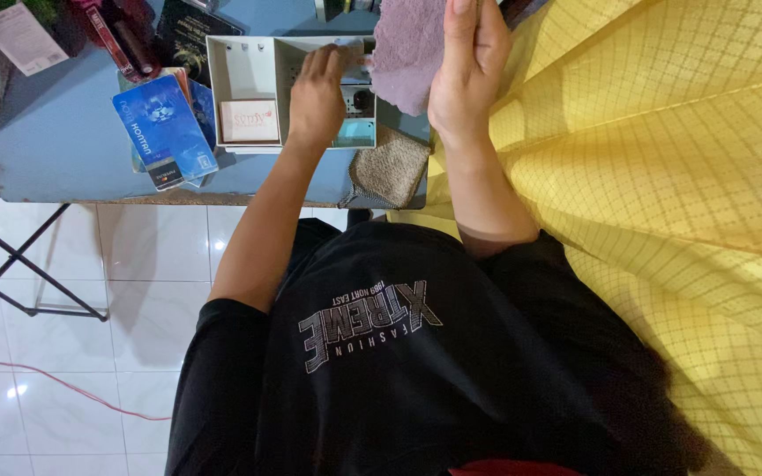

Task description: The person wipes down several small items including a kitchen timer, a green box, and various card packs with a cloth and then clears the desk surface by placing items into a plastic organizer and moving others to a shelf.

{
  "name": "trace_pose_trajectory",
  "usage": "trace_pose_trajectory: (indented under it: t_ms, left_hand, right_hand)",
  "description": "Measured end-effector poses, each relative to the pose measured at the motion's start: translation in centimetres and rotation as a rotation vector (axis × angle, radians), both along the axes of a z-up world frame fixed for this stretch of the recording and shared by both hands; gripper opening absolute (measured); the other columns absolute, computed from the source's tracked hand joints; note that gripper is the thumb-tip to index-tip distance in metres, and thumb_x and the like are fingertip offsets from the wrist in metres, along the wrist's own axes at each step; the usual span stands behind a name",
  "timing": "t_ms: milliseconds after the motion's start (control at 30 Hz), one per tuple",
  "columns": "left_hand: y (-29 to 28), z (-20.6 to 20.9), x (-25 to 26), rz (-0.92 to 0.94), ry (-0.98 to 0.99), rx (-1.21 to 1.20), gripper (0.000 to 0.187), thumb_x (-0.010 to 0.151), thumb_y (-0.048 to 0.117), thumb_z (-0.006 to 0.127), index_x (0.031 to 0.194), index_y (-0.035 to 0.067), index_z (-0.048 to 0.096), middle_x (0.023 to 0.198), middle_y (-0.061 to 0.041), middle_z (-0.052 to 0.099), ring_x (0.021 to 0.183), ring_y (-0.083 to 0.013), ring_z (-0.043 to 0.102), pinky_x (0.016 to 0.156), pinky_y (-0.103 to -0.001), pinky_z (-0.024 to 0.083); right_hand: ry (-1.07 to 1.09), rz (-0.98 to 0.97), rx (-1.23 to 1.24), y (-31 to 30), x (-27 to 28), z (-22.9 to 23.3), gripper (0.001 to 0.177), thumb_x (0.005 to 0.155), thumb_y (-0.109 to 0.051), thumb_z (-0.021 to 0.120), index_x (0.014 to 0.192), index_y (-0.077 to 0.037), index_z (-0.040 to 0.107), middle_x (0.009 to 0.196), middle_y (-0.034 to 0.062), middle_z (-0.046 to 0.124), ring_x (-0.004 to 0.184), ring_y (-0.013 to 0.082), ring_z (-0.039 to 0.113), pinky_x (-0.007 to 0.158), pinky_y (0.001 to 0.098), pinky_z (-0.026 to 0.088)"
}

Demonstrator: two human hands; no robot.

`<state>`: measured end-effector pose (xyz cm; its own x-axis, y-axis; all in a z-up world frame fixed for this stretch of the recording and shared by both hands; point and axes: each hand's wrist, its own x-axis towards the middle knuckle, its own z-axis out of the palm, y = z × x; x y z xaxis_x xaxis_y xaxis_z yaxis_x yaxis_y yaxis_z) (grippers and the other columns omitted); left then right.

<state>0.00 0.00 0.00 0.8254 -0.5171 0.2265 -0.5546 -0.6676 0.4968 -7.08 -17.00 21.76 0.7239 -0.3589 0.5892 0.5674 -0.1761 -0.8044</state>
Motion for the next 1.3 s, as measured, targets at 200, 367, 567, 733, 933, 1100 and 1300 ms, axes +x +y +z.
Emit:
trace_pose_trajectory:
  t_ms: [200, 367, 567, 733, 933, 1100, 1300]
  left_hand:
    - [-0.2, 1.1, -0.7, -0.036, -0.036, 0.011, 0.041, 0.094, -0.007, 0.060, 0.133, 0.004, 0.062, 0.141, -0.018, 0.059, 0.133, -0.0379, 0.055, 0.116, -0.047, 0.045]
    - [-0.5, 0.9, 0.3, -0.038, -0.188, 0.071, 0.042, 0.090, -0.006, 0.060, 0.132, 0.003, 0.061, 0.155, -0.020, 0.045, 0.147, -0.0369, 0.038, 0.117, -0.051, 0.036]
    - [-0.7, -0.2, -0.3, -0.052, -0.048, 0.209, 0.062, 0.098, -0.001, 0.056, 0.156, 0.004, 0.037, 0.168, -0.018, 0.026, 0.158, -0.0337, 0.019, 0.126, -0.054, 0.024]
    - [-0.9, 1.3, -2.1, -0.046, -0.029, 0.413, 0.081, 0.092, 0.000, 0.052, 0.165, 0.009, 0.016, 0.172, -0.014, 0.013, 0.159, -0.0310, 0.012, 0.124, -0.059, 0.015]
    - [-0.3, 1.1, -2.9, -0.011, -0.066, 0.388, 0.087, 0.096, -0.003, 0.052, 0.171, 0.017, 0.013, 0.175, -0.010, 0.008, 0.161, -0.0295, 0.011, 0.127, -0.059, 0.012]
    - [0.1, 0.6, -3.8, -0.119, -0.143, 0.191, 0.064, 0.101, -0.003, 0.053, 0.163, 0.010, 0.039, 0.166, -0.019, 0.031, 0.154, -0.0368, 0.031, 0.128, -0.055, 0.027]
    - [-0.3, 1.0, -5.7, -0.160, -0.206, 0.164, 0.065, 0.076, 0.001, 0.060, 0.140, 0.004, 0.055, 0.142, -0.020, 0.052, 0.119, -0.0369, 0.053, 0.096, -0.052, 0.045]
  right_hand:
    - [0.005, 0.005, 0.063, 0.2, 0.0, -1.0, 0.035, 0.116, -0.023, 0.054, 0.087, -0.003, 0.051, 0.076, -0.0049, 0.032, 0.066, 0.0055, 0.022, 0.062, 0.0271, 0.021]
    - [-0.023, 0.031, 0.029, 0.3, 0.2, -0.6, 0.036, 0.115, -0.024, 0.053, 0.085, -0.005, 0.050, 0.074, -0.0056, 0.033, 0.064, 0.0046, 0.023, 0.061, 0.0263, 0.021]
    - [0.008, 0.012, 0.035, 0.6, -0.2, 0.0, 0.032, 0.116, -0.024, 0.053, 0.093, -0.001, 0.055, 0.078, -0.0057, 0.035, 0.069, 0.0050, 0.024, 0.064, 0.0266, 0.023]
    - [0.037, 0.001, 0.042, 0.6, -0.3, 0.0, 0.032, 0.117, -0.023, 0.052, 0.092, -0.002, 0.053, 0.080, -0.0063, 0.034, 0.070, 0.0049, 0.024, 0.065, 0.0261, 0.023]
    - [0.042, -0.012, 0.011, 0.6, -0.2, -0.3, 0.032, 0.117, -0.023, 0.053, 0.093, -0.002, 0.051, 0.081, -0.0052, 0.035, 0.072, 0.0062, 0.026, 0.066, 0.0269, 0.025]
    - [0.014, 0.013, 0.022, 0.4, -0.1, -0.3, 0.033, 0.115, -0.024, 0.052, 0.090, -0.002, 0.054, 0.076, -0.0072, 0.034, 0.066, 0.0033, 0.024, 0.062, 0.0259, 0.022]
    - [0.023, 0.010, 0.028, 1.1, -0.4, 0.4, 0.033, 0.116, -0.024, 0.053, 0.092, -0.002, 0.052, 0.079, -0.0056, 0.034, 0.069, 0.0049, 0.024, 0.064, 0.0269, 0.023]
